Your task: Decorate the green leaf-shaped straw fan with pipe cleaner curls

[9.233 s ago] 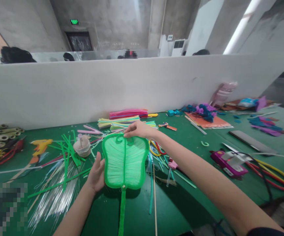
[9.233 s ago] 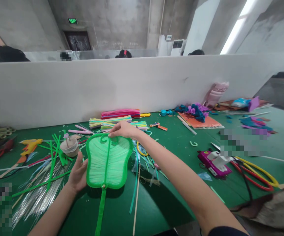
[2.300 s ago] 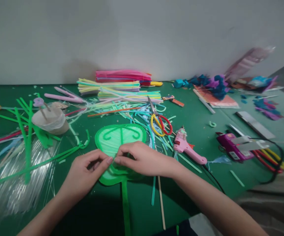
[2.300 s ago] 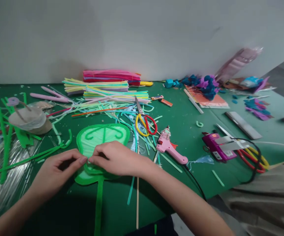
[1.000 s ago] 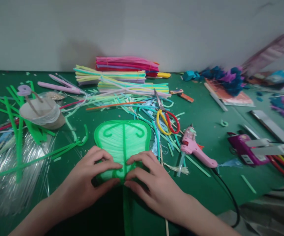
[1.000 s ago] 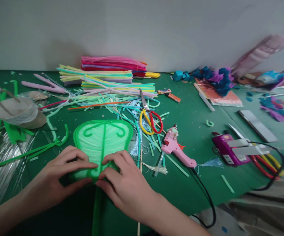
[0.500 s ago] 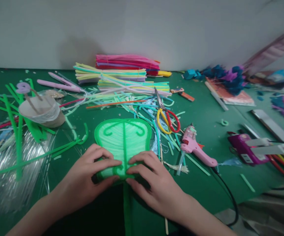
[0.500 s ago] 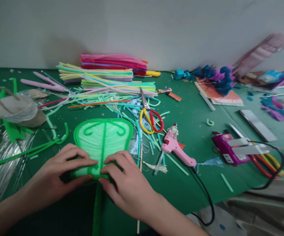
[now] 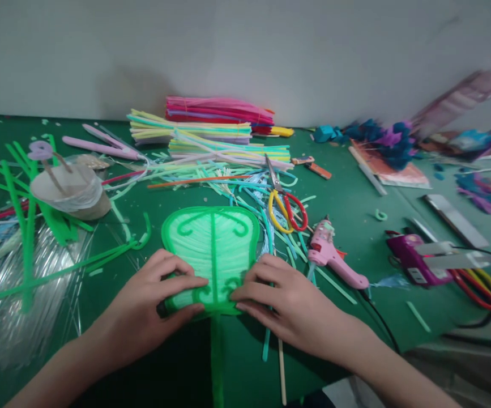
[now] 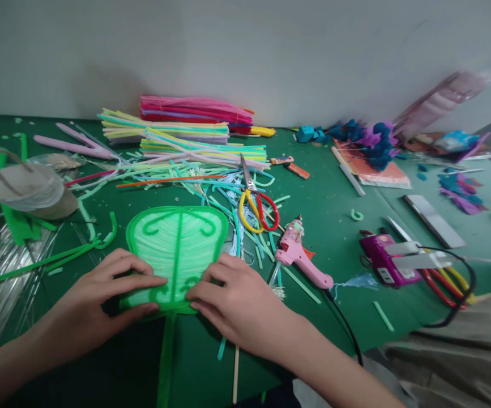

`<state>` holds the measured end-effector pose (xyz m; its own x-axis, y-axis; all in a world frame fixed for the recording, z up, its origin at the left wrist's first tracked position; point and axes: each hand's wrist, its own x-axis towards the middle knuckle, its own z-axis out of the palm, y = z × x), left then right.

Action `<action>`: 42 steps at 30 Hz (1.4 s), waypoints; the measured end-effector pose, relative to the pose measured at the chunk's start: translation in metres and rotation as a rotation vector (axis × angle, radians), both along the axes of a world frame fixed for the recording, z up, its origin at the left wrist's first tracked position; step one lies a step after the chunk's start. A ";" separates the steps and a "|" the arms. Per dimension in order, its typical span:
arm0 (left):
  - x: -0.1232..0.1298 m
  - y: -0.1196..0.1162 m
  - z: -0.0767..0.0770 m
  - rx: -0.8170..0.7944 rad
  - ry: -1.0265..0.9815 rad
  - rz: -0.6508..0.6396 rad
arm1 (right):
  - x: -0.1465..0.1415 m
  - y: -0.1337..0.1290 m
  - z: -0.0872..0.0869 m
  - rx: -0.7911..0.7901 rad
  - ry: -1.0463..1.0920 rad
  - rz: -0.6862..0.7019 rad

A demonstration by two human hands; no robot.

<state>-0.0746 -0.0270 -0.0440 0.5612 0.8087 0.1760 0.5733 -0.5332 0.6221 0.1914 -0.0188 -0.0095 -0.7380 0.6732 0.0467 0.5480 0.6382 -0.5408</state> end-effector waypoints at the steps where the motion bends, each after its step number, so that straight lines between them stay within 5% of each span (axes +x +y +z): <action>1: 0.000 0.000 0.000 -0.001 -0.001 0.003 | -0.001 0.003 0.002 0.012 -0.023 0.035; 13: 0.003 -0.001 0.001 -0.018 0.000 -0.005 | -0.012 0.012 0.014 0.014 -0.236 0.164; 42: 0.003 -0.002 0.001 -0.010 -0.008 0.003 | -0.007 0.019 0.009 -0.114 -0.070 0.133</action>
